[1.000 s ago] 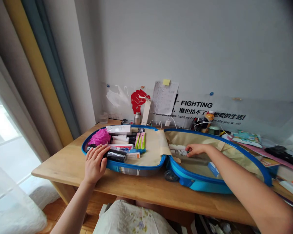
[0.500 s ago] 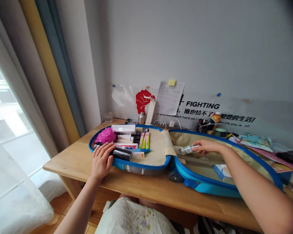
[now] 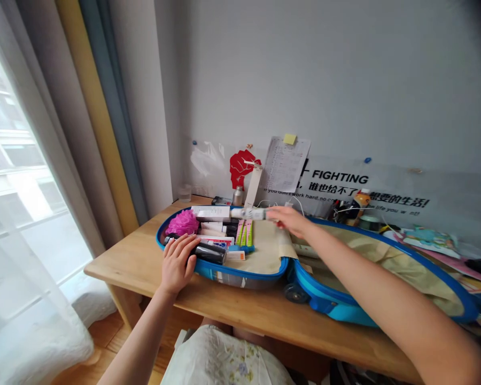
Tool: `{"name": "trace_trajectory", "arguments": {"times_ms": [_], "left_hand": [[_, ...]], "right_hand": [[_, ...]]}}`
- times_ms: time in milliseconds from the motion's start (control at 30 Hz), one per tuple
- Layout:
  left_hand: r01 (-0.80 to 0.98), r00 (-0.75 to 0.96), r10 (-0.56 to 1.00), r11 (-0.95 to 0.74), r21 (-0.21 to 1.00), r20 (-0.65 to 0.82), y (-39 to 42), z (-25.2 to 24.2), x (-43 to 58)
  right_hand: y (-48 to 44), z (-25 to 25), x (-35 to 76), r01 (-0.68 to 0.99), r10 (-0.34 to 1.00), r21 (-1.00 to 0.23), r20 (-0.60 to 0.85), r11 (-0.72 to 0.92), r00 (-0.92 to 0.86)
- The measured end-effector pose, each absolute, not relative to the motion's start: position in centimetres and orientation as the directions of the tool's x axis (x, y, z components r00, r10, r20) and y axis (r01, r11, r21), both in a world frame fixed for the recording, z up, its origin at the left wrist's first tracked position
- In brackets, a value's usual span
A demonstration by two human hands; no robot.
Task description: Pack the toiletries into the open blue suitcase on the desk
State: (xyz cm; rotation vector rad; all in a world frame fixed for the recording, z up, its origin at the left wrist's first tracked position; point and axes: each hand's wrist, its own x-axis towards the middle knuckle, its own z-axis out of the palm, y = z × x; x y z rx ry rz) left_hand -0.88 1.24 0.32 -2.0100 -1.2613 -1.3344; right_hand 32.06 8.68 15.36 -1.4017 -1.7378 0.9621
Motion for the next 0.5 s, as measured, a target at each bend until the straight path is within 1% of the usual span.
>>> {"name": "trace_trajectory", "arguments": {"times_ms": [67,200,367,500], "left_hand": [[0.855,0.131,0.462,-0.501,0.136,0.877,1.2,0.4,-0.9],[0.855,0.135,0.453,-0.503,0.128,0.881,1.2,0.4,-0.9],[0.854,0.135,0.465,-0.503,0.136,0.875,1.2,0.4,-0.9],[0.853,0.146,0.439,-0.51,0.112,0.886,1.2,0.4,-0.9]], "right_hand": [[8.9,14.3,27.9,0.54,0.975,-0.827,0.037,0.153,-0.22],[9.4,12.2,22.7,0.58,0.964,-0.793,0.034,0.187,-0.265],[10.4,10.4,20.3,0.62,0.956,-0.744,0.084,0.248,-0.282],[11.1,9.4,19.9,0.662,0.948,-0.696,0.093,0.28,-0.304]]}}
